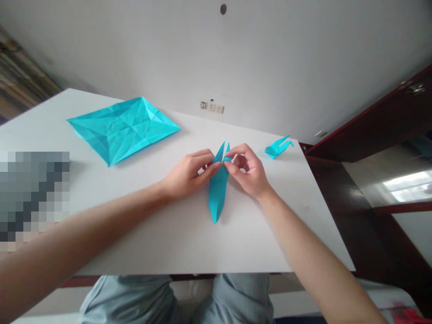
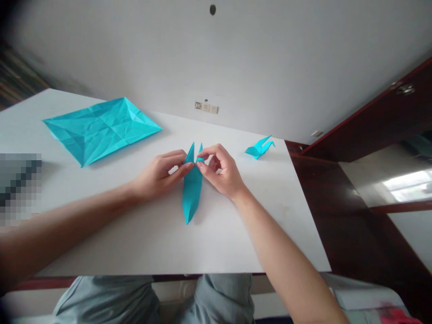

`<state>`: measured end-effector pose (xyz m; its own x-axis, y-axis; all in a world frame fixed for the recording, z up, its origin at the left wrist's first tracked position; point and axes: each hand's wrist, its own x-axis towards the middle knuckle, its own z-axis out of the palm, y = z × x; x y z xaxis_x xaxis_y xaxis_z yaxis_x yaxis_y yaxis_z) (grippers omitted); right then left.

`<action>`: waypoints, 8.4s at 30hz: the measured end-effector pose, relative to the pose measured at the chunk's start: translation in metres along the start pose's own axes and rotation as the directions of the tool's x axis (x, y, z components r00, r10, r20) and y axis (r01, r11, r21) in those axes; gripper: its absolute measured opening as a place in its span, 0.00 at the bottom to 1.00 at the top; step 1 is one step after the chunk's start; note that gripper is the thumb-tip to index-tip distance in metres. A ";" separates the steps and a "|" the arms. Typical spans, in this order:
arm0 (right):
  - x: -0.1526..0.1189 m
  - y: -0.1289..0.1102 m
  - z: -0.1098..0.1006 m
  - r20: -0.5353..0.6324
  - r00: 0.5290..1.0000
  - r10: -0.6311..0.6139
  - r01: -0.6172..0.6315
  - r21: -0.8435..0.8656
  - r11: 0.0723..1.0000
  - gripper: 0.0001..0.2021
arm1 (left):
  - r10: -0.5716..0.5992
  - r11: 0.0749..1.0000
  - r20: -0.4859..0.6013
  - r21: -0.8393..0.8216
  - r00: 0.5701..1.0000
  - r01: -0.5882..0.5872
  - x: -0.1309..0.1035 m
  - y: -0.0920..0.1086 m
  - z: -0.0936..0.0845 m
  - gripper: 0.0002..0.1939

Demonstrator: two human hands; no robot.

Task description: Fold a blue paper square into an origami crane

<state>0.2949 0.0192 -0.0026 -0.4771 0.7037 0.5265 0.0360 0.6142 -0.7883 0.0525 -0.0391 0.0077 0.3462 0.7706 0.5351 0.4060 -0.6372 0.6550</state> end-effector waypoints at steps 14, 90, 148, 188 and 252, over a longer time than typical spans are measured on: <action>-0.001 -0.005 0.002 0.003 0.983 0.185 -0.184 0.095 0.978 0.28 | -0.146 0.989 0.001 -0.024 0.989 0.146 0.003 0.004 -0.006 0.30; -0.002 -0.010 0.005 0.221 0.973 0.072 -0.050 -0.103 0.993 0.28 | -0.100 0.995 -0.162 -0.027 0.982 0.097 -0.004 0.000 -0.004 0.25; -0.002 0.001 0.003 0.261 0.958 0.121 -0.107 -0.067 0.992 0.24 | -0.136 0.985 -0.097 -0.124 0.986 0.124 0.000 0.003 -0.002 0.38; 0.000 0.005 0.005 0.313 0.949 -0.023 0.068 -0.131 0.989 0.12 | -0.092 0.993 -0.039 -0.081 0.995 0.089 0.000 0.010 -0.005 0.36; -0.004 0.000 0.008 0.347 0.937 0.039 0.001 -0.115 0.993 0.11 | -0.006 1.000 -0.034 0.030 0.999 0.007 -0.003 0.005 -0.004 0.26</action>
<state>0.2900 0.0139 -0.0070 -0.7506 0.5592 0.3521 0.1361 0.6522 -0.7457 0.0500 -0.0444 0.0113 0.3147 0.7744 0.5489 0.4340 -0.6317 0.6423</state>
